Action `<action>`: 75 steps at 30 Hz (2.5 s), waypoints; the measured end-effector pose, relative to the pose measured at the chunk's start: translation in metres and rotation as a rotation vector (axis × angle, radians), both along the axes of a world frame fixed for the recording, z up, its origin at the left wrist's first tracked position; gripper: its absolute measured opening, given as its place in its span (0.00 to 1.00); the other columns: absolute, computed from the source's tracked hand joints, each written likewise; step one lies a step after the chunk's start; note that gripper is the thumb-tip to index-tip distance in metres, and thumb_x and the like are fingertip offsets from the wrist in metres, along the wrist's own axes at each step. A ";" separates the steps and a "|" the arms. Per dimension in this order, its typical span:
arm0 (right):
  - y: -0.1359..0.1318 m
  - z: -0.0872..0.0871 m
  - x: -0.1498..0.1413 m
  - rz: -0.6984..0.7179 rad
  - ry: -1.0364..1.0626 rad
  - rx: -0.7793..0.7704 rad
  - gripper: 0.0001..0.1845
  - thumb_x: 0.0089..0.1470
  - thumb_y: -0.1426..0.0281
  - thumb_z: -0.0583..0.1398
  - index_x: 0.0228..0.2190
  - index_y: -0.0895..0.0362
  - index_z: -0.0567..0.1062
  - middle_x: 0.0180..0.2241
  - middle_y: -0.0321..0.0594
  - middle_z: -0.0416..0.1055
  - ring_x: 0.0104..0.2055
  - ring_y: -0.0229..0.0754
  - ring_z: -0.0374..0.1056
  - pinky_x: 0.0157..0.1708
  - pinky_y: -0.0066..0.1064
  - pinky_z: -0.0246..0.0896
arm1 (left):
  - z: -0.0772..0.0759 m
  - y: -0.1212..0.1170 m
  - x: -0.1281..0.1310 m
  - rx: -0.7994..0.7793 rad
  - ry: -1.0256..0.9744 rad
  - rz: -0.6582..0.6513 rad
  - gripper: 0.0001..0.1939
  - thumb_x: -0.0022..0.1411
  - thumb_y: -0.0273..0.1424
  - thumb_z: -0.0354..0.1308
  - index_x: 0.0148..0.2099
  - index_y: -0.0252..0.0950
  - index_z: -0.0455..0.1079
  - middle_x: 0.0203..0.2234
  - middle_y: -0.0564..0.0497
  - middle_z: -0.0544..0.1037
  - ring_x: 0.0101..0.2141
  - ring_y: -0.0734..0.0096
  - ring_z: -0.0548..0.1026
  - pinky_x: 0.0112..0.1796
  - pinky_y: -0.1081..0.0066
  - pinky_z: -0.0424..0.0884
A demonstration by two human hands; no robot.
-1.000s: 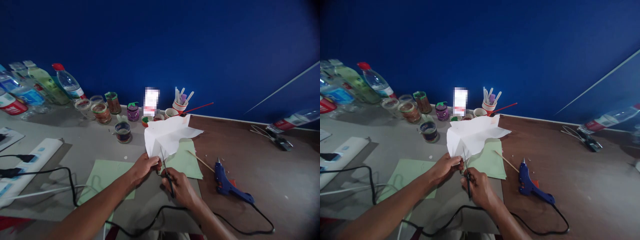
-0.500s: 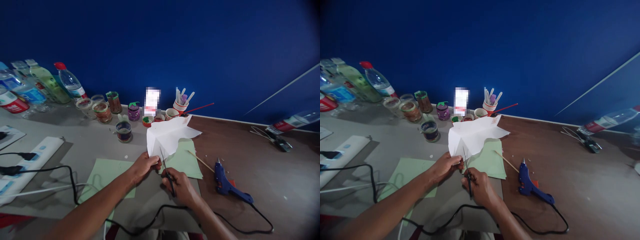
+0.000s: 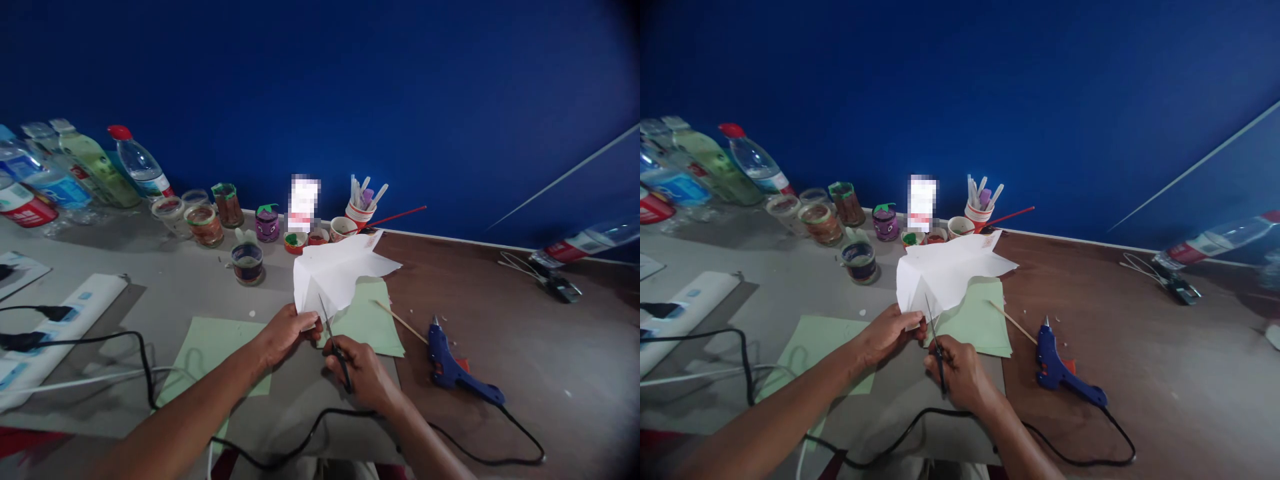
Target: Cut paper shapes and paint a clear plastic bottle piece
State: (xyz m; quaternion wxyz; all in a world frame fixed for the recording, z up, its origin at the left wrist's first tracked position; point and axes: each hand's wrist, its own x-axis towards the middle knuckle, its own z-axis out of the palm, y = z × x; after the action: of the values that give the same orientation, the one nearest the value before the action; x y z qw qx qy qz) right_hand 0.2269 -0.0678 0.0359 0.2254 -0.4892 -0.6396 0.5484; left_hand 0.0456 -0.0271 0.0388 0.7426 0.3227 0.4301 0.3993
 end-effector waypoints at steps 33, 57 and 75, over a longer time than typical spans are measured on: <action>-0.019 0.010 -0.024 -0.150 -0.175 0.174 0.11 0.52 0.66 0.56 0.36 0.59 0.70 0.21 0.31 0.64 0.23 0.35 0.57 0.24 0.26 0.49 | 0.005 -0.002 0.012 -0.095 -0.241 0.247 0.19 0.42 0.35 0.74 0.34 0.33 0.71 0.23 0.56 0.72 0.23 0.78 0.67 0.28 0.72 0.68; -0.026 0.005 -0.052 -0.323 -0.304 0.296 0.11 0.57 0.63 0.55 0.37 0.57 0.71 0.27 0.41 0.76 0.26 0.42 0.71 0.26 0.27 0.55 | 0.002 -0.011 0.022 -0.084 -0.183 0.248 0.18 0.43 0.38 0.71 0.35 0.34 0.74 0.22 0.55 0.73 0.23 0.75 0.69 0.28 0.73 0.65; -0.028 0.002 -0.057 -0.390 -0.275 0.331 0.13 0.57 0.62 0.55 0.39 0.58 0.72 0.28 0.43 0.78 0.28 0.43 0.74 0.27 0.27 0.60 | 0.000 -0.011 0.022 -0.087 -0.218 0.251 0.16 0.44 0.38 0.72 0.32 0.33 0.74 0.21 0.56 0.73 0.22 0.77 0.68 0.26 0.75 0.65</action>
State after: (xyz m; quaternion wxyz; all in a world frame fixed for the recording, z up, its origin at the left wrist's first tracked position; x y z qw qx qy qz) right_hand 0.1700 -0.0956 0.0380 0.3144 -0.6294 -0.6389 0.3113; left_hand 0.0677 -0.0385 0.0386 0.7423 0.1887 0.4010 0.5026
